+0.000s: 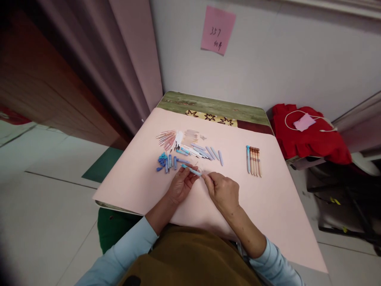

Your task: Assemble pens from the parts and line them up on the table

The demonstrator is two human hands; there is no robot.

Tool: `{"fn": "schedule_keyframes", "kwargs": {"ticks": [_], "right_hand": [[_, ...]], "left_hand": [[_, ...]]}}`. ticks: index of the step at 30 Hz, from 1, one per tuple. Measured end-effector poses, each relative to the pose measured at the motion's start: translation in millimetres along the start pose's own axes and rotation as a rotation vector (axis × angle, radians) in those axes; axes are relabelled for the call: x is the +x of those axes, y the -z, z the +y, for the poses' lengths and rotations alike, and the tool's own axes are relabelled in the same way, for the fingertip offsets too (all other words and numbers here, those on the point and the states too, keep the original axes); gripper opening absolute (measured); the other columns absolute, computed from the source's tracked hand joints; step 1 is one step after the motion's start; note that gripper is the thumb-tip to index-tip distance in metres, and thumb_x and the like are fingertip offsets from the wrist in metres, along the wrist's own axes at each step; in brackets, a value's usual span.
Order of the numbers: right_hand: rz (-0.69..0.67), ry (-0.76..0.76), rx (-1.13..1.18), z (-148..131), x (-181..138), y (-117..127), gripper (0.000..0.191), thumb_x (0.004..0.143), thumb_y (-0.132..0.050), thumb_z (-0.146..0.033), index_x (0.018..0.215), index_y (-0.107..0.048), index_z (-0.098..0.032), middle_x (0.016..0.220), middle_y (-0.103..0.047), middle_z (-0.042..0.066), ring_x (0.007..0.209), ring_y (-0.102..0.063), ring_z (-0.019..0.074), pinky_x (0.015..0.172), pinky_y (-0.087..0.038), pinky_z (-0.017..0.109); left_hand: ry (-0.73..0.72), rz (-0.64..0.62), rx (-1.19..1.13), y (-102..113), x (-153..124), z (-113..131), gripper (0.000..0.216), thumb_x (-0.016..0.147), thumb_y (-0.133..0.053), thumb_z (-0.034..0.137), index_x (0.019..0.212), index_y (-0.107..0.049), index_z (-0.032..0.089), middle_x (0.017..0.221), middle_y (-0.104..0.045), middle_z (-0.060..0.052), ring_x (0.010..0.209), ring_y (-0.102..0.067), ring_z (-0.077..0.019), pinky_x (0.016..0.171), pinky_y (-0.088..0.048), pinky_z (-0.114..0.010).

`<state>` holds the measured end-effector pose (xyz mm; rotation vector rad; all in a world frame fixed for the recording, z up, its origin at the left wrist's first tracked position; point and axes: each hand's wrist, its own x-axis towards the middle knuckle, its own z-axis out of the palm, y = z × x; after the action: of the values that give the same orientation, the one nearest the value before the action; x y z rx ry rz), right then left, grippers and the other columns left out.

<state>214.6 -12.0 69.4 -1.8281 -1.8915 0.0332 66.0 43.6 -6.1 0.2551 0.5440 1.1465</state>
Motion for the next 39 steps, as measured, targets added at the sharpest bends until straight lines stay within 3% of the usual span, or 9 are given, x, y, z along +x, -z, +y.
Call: {"fn": "schedule_keyframes", "kwargs": {"ticks": [4,7,13,18,20,23,29,34,39], "right_hand": [[0.025,0.038,0.056,0.8,-1.2,-0.5,0.031,0.089,-0.061,-0.046,0.108,-0.065,-0.021,0.084,-0.073,0.0,0.069,-0.067,0.0159,0.062,-0.041,0.025],[0.06,0.073,0.062,2.2,-2.1,-1.8,0.015,0.091,-0.059,-0.036,0.092,-0.064,-0.022,0.08,-0.071,-0.001,0.069,-0.065,0.0149,0.063,-0.041,0.025],[0.173,0.152,0.026,0.8,-3.5,-6.4,0.02,0.096,-0.055,-0.035,0.088,-0.066,-0.02,0.077,-0.071,0.001,0.063,-0.062,0.0134,0.064,-0.04,0.025],[0.005,0.06,0.018,0.0,-4.8,-8.1,0.04,0.099,-0.047,-0.044,0.074,-0.068,-0.021,0.06,-0.066,0.0,0.054,-0.061,0.0136,0.053,-0.034,0.026],[-0.045,0.015,0.043,1.0,-4.6,-7.3,0.038,0.098,-0.047,-0.048,0.083,-0.071,-0.023,0.064,-0.069,-0.001,0.055,-0.062,0.0135,0.053,-0.034,0.025],[-0.017,-0.008,0.067,2.0,-3.9,-5.7,0.035,0.091,-0.057,-0.053,0.106,-0.067,-0.024,0.079,-0.073,0.0,0.063,-0.065,0.015,0.056,-0.038,0.025],[-0.018,-0.013,0.066,0.4,-3.6,-5.2,0.034,0.095,-0.05,-0.048,0.081,-0.066,-0.022,0.066,-0.068,-0.001,0.053,-0.059,0.0137,0.055,-0.034,0.026],[-0.08,-0.012,0.019,-0.2,-4.7,-5.1,0.038,0.097,-0.046,-0.05,0.082,-0.067,-0.023,0.062,-0.067,-0.001,0.051,-0.059,0.015,0.052,-0.03,0.026],[0.029,0.032,0.011,0.8,-8.6,-8.8,0.036,0.094,-0.051,-0.053,0.091,-0.068,-0.021,0.075,-0.072,0.002,0.063,-0.065,0.0159,0.056,-0.035,0.025]], "left_hand": [[-0.005,-0.004,-0.006,0.4,0.0,-0.5,0.022,0.077,-0.078,0.024,0.094,-0.067,0.015,0.094,-0.076,-0.006,0.088,-0.071,-0.0171,0.081,-0.057,-0.03],[-0.006,-0.016,-0.003,-0.2,0.3,-1.1,0.021,0.076,-0.079,0.023,0.093,-0.068,0.015,0.093,-0.076,-0.007,0.087,-0.071,-0.0165,0.082,-0.057,-0.03],[0.006,-0.039,0.014,1.2,0.1,-2.3,0.026,0.071,-0.082,0.018,0.094,-0.069,0.014,0.093,-0.075,-0.007,0.088,-0.071,-0.0166,0.085,-0.056,-0.03],[-0.017,-0.004,-0.002,1.3,-0.4,-2.3,0.024,0.07,-0.082,0.015,0.09,-0.069,0.014,0.087,-0.074,-0.004,0.088,-0.07,-0.0145,0.093,-0.051,-0.029],[-0.019,-0.004,0.002,0.3,-0.8,-2.1,0.024,0.07,-0.082,0.015,0.09,-0.068,0.015,0.087,-0.074,-0.003,0.089,-0.07,-0.0144,0.095,-0.05,-0.03],[-0.015,0.007,0.011,-1.2,-1.0,-1.8,0.024,0.071,-0.081,0.014,0.09,-0.068,0.016,0.089,-0.073,-0.002,0.091,-0.07,-0.0152,0.096,-0.049,-0.032],[-0.023,0.002,0.031,-1.8,-0.3,-1.0,0.025,0.069,-0.082,0.014,0.088,-0.067,0.015,0.087,-0.073,-0.003,0.09,-0.07,-0.0151,0.097,-0.048,-0.03],[-0.033,-0.01,0.048,-2.5,-1.4,-1.4,0.024,0.069,-0.082,0.016,0.088,-0.067,0.015,0.085,-0.073,-0.002,0.09,-0.07,-0.0152,0.096,-0.048,-0.03],[-0.026,0.009,0.065,-1.9,-1.0,-2.5,0.025,0.067,-0.083,0.014,0.087,-0.067,0.016,0.084,-0.072,-0.001,0.088,-0.07,-0.0148,0.097,-0.048,-0.03]]}}
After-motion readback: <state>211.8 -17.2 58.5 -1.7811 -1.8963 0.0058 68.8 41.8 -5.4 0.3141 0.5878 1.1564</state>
